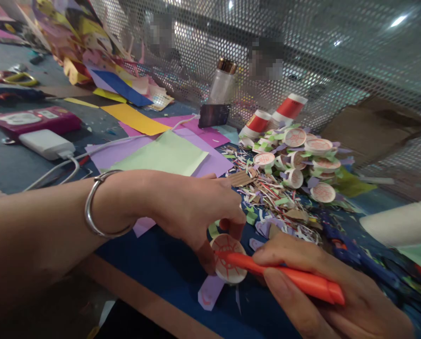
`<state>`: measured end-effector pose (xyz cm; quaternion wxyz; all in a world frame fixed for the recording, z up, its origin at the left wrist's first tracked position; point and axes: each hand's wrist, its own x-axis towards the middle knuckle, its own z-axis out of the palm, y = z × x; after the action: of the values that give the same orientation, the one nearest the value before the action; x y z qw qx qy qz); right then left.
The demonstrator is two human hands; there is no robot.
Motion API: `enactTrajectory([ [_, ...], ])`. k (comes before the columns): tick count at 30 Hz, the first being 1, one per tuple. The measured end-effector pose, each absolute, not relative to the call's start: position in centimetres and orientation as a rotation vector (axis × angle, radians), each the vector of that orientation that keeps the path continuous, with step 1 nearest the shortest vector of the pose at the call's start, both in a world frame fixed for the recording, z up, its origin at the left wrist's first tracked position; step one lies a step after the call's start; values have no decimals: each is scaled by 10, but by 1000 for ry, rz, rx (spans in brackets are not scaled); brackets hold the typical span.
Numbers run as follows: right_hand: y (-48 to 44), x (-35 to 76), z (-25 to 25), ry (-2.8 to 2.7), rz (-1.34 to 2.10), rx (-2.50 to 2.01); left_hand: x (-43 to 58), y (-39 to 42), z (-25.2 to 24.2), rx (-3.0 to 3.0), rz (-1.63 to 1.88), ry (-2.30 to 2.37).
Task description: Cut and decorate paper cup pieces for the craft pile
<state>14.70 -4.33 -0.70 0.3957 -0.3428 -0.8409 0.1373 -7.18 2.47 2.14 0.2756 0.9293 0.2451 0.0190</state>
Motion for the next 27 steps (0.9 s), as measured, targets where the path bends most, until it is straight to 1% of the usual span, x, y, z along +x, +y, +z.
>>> enactTrajectory([
  [5,-41,149,-9,-2168,347,-893,-71,24,20,2520,55,672],
  [11,-40,154,-6,-2285,268,-931,-71,23,22,2528,33,698],
  [20,-44,148,-4,-2116,231,-864,-71,25,22,2545,15,674],
  [27,-44,151,-6,-2118,311,-887,-71,24,23,2552,11,684],
])
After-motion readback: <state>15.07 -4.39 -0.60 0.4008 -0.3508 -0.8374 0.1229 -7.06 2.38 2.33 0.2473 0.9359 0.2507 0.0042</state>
